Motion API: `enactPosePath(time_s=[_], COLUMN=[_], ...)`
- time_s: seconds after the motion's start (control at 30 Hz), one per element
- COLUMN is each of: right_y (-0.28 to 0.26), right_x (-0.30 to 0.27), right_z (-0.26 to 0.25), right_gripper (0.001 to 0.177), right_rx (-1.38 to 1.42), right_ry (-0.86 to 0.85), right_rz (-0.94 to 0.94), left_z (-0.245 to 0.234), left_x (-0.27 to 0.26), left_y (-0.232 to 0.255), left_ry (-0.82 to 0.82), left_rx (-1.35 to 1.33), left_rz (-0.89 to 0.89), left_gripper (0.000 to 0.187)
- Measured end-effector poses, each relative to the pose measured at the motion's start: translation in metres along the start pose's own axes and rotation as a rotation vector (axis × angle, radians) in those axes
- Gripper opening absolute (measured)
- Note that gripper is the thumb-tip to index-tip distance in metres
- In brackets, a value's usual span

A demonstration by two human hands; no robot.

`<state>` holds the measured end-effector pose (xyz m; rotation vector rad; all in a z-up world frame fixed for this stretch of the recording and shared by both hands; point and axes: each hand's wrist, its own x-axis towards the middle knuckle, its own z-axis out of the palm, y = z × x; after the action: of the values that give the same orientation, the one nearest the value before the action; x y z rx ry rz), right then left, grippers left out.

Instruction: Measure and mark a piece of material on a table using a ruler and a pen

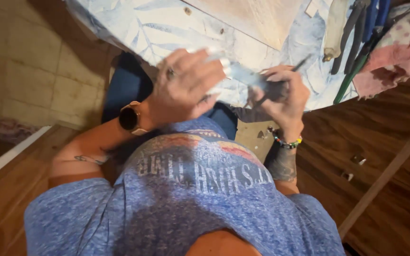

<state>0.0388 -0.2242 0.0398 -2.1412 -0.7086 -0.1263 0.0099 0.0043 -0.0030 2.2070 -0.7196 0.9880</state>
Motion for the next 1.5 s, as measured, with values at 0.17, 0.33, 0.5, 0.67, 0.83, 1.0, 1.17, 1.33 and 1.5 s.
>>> enactPosePath(time_s=[0.17,0.33,0.5,0.67,0.83,1.0,1.17,1.33,1.5], right_y=[0.002,-0.002,0.018,0.022,0.028,0.035,0.039,0.036,0.03], right_x=[-0.013,-0.032,-0.059,-0.071,-0.079,-0.09,-0.089,-0.071,-0.049], right_z=[-0.036,-0.051,-0.066,-0.072,-0.073,-0.078,-0.082,-0.08,-0.07], right_gripper=[0.028,0.028,0.028,0.027,0.03,0.03,0.029,0.026,0.028], right_rx=[-0.058,-0.041,0.01,0.016,0.063,0.074,0.064,0.07,0.138], right_ry=[0.17,0.44,0.554,0.628,0.696,0.753,0.768,0.794,0.777], right_rz=[0.035,0.148,0.174,0.227,0.255,0.324,0.346,0.27,0.2], left_z=[-0.015,0.003,0.015,0.032,0.076,0.111,0.14,0.117,0.084], left_x=[0.026,0.035,0.043,0.077,0.117,0.134,0.139,0.153,0.156], left_y=[-0.004,-0.01,-0.011,0.001,0.009,0.01,0.006,-0.001,-0.037], left_ry=[-0.294,-0.488,-0.553,-0.568,-0.51,-0.424,-0.466,-0.679,-0.817], left_rx=[-0.06,-0.057,-0.025,0.143,0.296,0.367,0.227,0.161,0.076], left_rz=[-0.152,-0.063,0.04,0.212,0.409,0.569,0.483,0.249,0.088], left_gripper=[0.043,0.048,0.032,0.037,0.031,0.027,0.022,0.066,0.044])
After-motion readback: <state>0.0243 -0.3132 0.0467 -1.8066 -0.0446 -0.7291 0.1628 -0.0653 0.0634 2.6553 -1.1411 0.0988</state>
